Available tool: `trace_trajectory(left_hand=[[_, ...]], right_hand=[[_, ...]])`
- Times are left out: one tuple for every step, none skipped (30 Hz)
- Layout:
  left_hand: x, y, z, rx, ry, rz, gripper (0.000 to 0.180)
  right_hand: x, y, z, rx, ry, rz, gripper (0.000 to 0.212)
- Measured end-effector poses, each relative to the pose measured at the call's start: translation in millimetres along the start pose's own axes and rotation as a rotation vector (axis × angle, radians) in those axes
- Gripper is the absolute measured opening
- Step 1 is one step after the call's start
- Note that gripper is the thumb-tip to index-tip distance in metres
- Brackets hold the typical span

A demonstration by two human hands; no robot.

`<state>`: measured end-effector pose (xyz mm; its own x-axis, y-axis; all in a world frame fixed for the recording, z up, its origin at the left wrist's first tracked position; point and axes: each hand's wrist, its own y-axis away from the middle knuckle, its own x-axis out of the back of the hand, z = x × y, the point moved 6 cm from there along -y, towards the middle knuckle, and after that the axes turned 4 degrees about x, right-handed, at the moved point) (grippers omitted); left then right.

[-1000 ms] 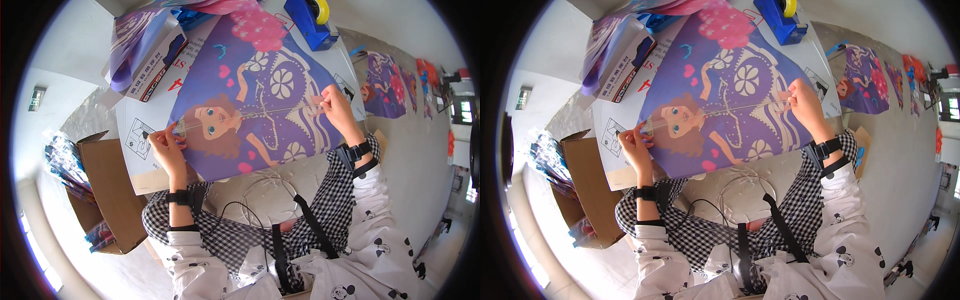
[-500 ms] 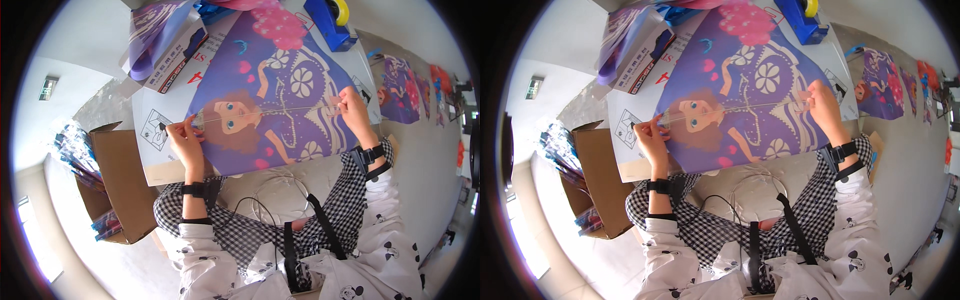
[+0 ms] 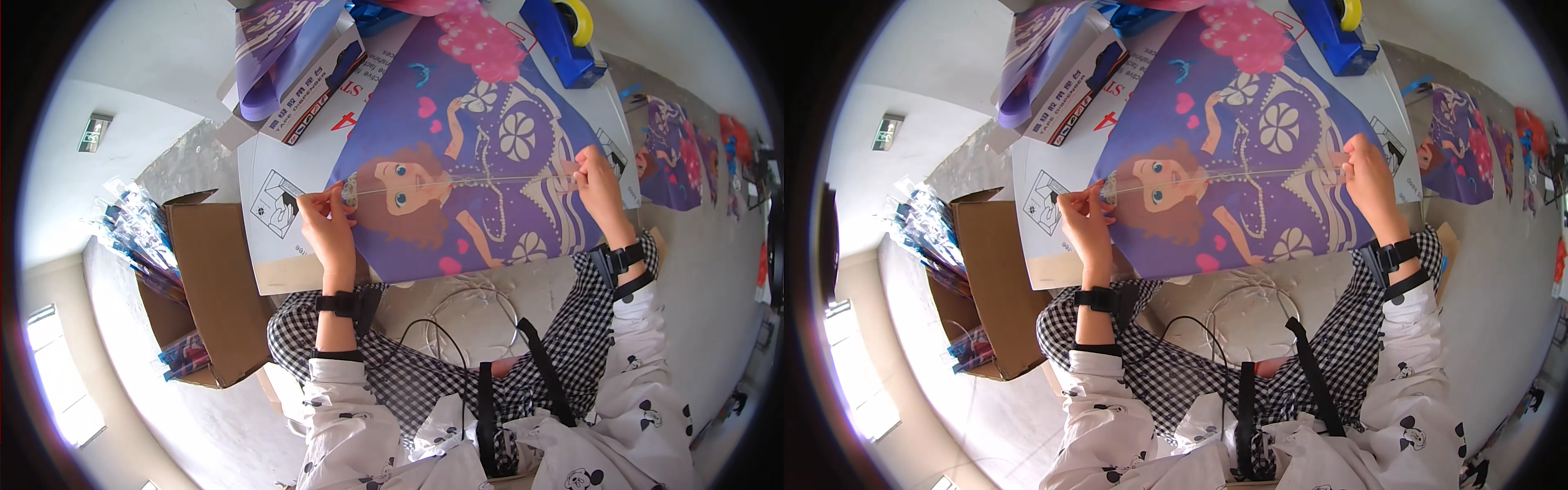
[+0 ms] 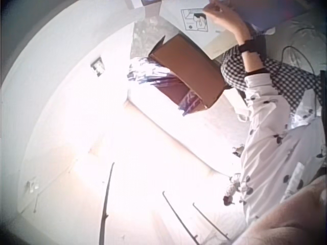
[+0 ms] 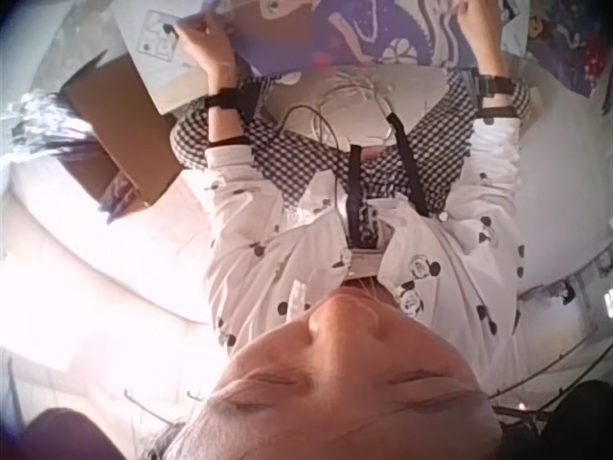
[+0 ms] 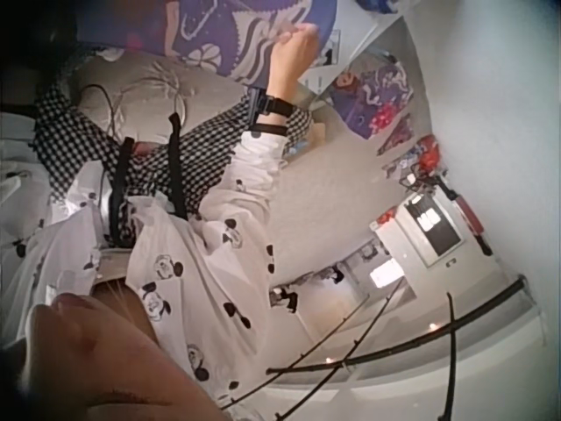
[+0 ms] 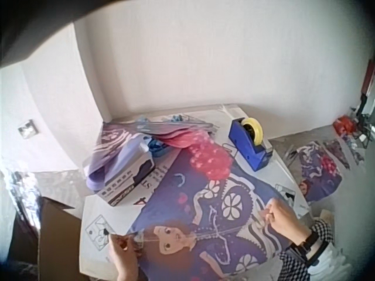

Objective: Assembling a colorful kite by attaching sticks, strings, and tape.

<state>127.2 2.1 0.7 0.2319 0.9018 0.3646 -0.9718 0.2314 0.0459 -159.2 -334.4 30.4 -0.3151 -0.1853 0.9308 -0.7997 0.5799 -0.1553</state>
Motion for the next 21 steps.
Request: trace_trajectory(left_hand=[[0, 0, 0, 0.0, -0.025, -0.001, 0.019], [0, 0, 1, 0.0, -0.053, -0.004, 0.019], [0, 0, 2, 0.001, -0.053, -0.005, 0.019], [-1, 1, 4, -0.014, -0.096, -0.006, 0.019], [0, 1, 6, -0.03, -0.141, -0.006, 0.019], [0, 1, 3, -0.029, -0.142, -0.005, 0.019], [1, -1, 0, -0.067, -0.169, -0.001, 0.019], [0, -1, 1, -0.104, -0.195, 0.002, 0.02], [-1, 0, 0, -0.103, -0.194, 0.0, 0.02], [-2, 0, -1, -0.104, -0.209, -0.002, 0.02], [-1, 0, 0, -0.106, -0.225, -0.003, 0.02], [-1, -1, -3, -0.106, -0.225, -0.002, 0.02], [0, -1, -4, -0.168, -0.258, 0.009, 0.019], [-1, -1, -1, -0.231, -0.288, 0.019, 0.019], [-1, 0, -2, -0.231, -0.288, 0.019, 0.019], [-1, 0, -2, -0.24, -0.317, 0.023, 0.019], [-1, 1, 0, -0.25, -0.346, 0.026, 0.019], [-1, 2, 1, -0.249, -0.347, 0.026, 0.019], [-1, 3, 3, -0.256, -0.362, 0.027, 0.019], [-2, 4, 4, -0.264, -0.377, 0.03, 0.019], [-3, 5, 4, -0.265, -0.378, 0.032, 0.019]], right_hand=[[0, 0, -1, 0.002, 0.001, 0.0, 0.024], [0, 0, 0, 0.006, 0.005, 0.002, 0.024], [0, 1, 1, 0.011, 0.009, 0.004, 0.024], [0, 0, 1, 0.01, 0.01, 0.003, 0.024], [1, 0, 0, 0.005, 0.013, -0.002, 0.024], [0, 0, 0, 0.0, 0.016, -0.007, 0.025], [0, 0, 0, 0.0, 0.016, -0.008, 0.025], [0, 0, 1, 0.004, 0.023, -0.005, 0.025], [0, 0, 1, 0.008, 0.031, -0.001, 0.025], [0, 1, 2, 0.007, 0.032, -0.002, 0.025], [0, 1, 1, 0.01, 0.026, -0.001, 0.025], [0, 1, 0, 0.013, 0.02, 0.001, 0.025], [0, 0, -1, 0.014, 0.019, 0.001, 0.025], [1, 0, -2, 0.005, 0.02, -0.003, 0.025], [1, 0, -2, -0.003, 0.021, -0.007, 0.025], [1, 0, -2, -0.003, 0.021, -0.007, 0.025], [0, 0, -1, -0.001, 0.022, -0.009, 0.025], [-1, 0, 0, 0.001, 0.023, -0.012, 0.025], [-1, 1, 1, 0.001, 0.022, -0.012, 0.025], [-1, 1, 1, 0.006, 0.025, -0.009, 0.025], [0, 0, 1, 0.01, 0.028, -0.007, 0.025]])
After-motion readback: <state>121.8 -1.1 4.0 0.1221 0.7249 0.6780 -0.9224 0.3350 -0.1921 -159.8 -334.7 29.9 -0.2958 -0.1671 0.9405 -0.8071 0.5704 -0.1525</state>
